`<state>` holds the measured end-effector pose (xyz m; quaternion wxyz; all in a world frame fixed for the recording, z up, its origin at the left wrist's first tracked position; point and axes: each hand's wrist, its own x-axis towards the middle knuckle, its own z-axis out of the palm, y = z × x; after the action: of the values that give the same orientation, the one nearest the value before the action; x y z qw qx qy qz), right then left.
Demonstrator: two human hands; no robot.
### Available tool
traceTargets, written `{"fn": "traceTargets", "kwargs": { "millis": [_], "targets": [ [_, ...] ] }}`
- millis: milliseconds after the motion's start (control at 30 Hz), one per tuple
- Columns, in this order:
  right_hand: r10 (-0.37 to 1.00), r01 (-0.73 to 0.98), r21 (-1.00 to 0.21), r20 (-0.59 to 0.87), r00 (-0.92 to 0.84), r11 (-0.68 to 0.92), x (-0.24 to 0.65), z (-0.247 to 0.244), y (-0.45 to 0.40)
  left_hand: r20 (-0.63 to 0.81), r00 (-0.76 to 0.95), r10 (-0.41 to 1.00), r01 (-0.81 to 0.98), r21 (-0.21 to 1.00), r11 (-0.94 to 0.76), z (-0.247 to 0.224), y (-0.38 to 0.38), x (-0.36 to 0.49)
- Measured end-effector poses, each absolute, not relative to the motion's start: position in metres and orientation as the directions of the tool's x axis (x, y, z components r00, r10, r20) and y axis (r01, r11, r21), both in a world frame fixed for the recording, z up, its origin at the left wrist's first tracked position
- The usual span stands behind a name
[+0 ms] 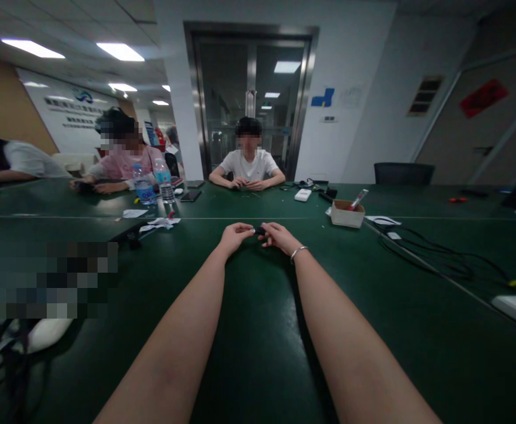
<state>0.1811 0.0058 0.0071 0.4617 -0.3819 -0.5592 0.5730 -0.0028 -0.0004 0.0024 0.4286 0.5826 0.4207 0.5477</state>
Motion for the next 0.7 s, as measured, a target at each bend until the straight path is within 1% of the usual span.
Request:
{"fn": "traceTargets", "kwargs": {
  "millis": [67, 133, 200, 300, 367, 467, 533, 600, 700],
  "targets": [
    [0.951, -0.079, -0.995, 0.082, -0.296, 0.062, 0.1812, 0.0071, 0.0058, 0.281, 0.041, 0.959, 0.014, 0.959, -0.282, 0.0018, 0.0002, -0.0027],
    [0.937, -0.152, -0.985, 0.130, -0.324, 0.085, 0.1822, 0.0077, 0.0045, 0.279, 0.031, 0.960, 0.003, 0.960, -0.280, 0.0016, 0.0006, -0.0027],
    [0.943, -0.190, -0.979, 0.132, -0.304, 0.076, 0.1829, 0.0085, 0.0030, 0.273, 0.027, 0.962, -0.001, 0.962, -0.273, 0.0020, 0.0006, -0.0027],
    [0.957, -0.148, -0.988, 0.080, -0.280, 0.039, 0.1824, 0.0092, 0.0022, 0.264, 0.032, 0.964, 0.006, 0.964, -0.265, 0.0030, -0.0001, -0.0028],
    [0.953, -0.113, -0.993, 0.074, -0.292, 0.042, 0.1823, 0.0090, 0.0024, 0.260, 0.030, 0.965, 0.007, 0.966, -0.260, 0.0038, -0.0006, -0.0029],
    [0.944, -0.192, -0.979, 0.126, -0.304, 0.069, 0.1836, 0.0080, 0.0031, 0.255, 0.021, 0.967, 0.008, 0.967, -0.255, 0.0045, -0.0011, -0.0031],
    [0.954, -0.217, -0.974, 0.122, -0.275, 0.062, 0.1839, 0.0068, 0.0041, 0.255, 0.027, 0.967, 0.013, 0.967, -0.255, 0.0047, -0.0013, -0.0031],
    [0.960, -0.184, -0.982, 0.090, -0.265, 0.042, 0.1833, 0.0057, 0.0056, 0.256, 0.032, 0.966, 0.022, 0.966, -0.256, 0.0045, -0.0014, -0.0030],
    [0.952, -0.137, -0.990, 0.076, -0.297, 0.036, 0.1824, 0.0048, 0.0071, 0.261, 0.034, 0.965, 0.037, 0.964, -0.262, 0.0042, -0.0015, -0.0027]
  ]
}}
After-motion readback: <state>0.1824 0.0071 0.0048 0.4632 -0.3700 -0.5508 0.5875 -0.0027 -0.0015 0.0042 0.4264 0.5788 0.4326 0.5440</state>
